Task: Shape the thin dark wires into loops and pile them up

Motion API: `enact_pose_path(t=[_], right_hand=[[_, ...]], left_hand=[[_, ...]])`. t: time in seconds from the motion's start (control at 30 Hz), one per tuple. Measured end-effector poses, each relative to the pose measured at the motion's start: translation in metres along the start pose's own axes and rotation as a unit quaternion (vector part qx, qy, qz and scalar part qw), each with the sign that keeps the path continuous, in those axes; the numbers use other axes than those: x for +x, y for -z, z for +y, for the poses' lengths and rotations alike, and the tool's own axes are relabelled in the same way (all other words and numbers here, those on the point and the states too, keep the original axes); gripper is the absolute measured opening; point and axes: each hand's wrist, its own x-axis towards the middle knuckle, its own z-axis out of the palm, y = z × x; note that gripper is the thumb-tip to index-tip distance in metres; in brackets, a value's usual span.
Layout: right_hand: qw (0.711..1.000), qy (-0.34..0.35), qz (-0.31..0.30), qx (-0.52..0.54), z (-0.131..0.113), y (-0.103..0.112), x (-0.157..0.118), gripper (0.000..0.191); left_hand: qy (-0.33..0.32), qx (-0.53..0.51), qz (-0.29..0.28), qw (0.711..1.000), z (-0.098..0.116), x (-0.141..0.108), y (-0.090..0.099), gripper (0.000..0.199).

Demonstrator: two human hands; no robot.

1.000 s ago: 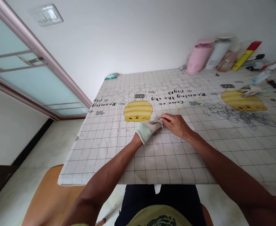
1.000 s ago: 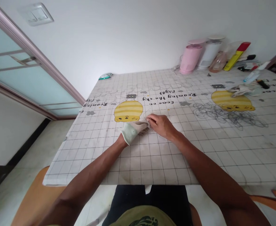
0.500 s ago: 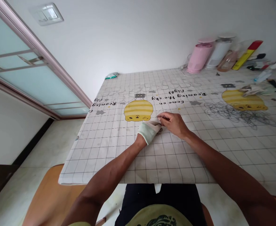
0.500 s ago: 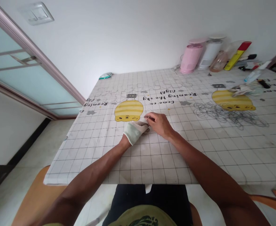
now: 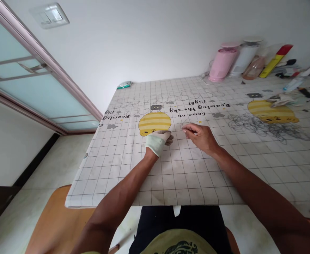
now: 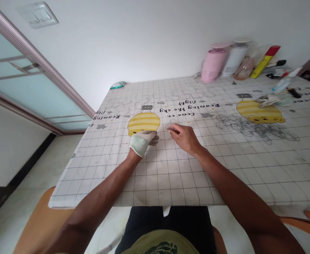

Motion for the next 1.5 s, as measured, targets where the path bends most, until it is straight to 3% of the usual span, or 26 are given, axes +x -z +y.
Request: enact_pose_path(t=[0.17,0.33,0.47,0.7,0.97,1.23,1.5], right_hand=[[0.999,0.021,-0.019,-0.019,0.001,0.006,-0.001,0.021],[0.997,0.066,-0.027,-0.037,-0.002,0.011,0.000,0.022],[0.998,0.057,-0.022,-0.032,-0.002,0.014,0.001,0.021],[0.999,0.035,-0.035,-0.009,-0.002,0.015,0.002,0.022],[0.997,0.041,-0.061,-0.019,-0.002,0.016,-0.001,0.026],[0.994,0.036,-0.103,-0.016,0.000,0.024,0.000,0.024],[0.980,0.025,-0.199,-0.006,-0.006,0.019,-0.004,0.021]], left_hand=[[0.005,-0.001,-0.014,1.000,0.003,-0.004,0.000,0.008],[0.005,-0.087,-0.087,0.992,-0.001,0.001,0.003,0.017],[0.033,-0.107,-0.131,0.985,-0.007,0.005,0.005,0.015],[0.012,-0.108,-0.119,0.987,-0.007,0.001,0.004,0.026],[-0.019,0.066,-0.044,0.997,0.000,-0.005,0.003,0.016],[0.066,0.058,-0.050,0.995,0.006,-0.003,0.003,0.009],[-0.053,0.099,-0.070,0.991,0.026,-0.011,0.012,0.032]])
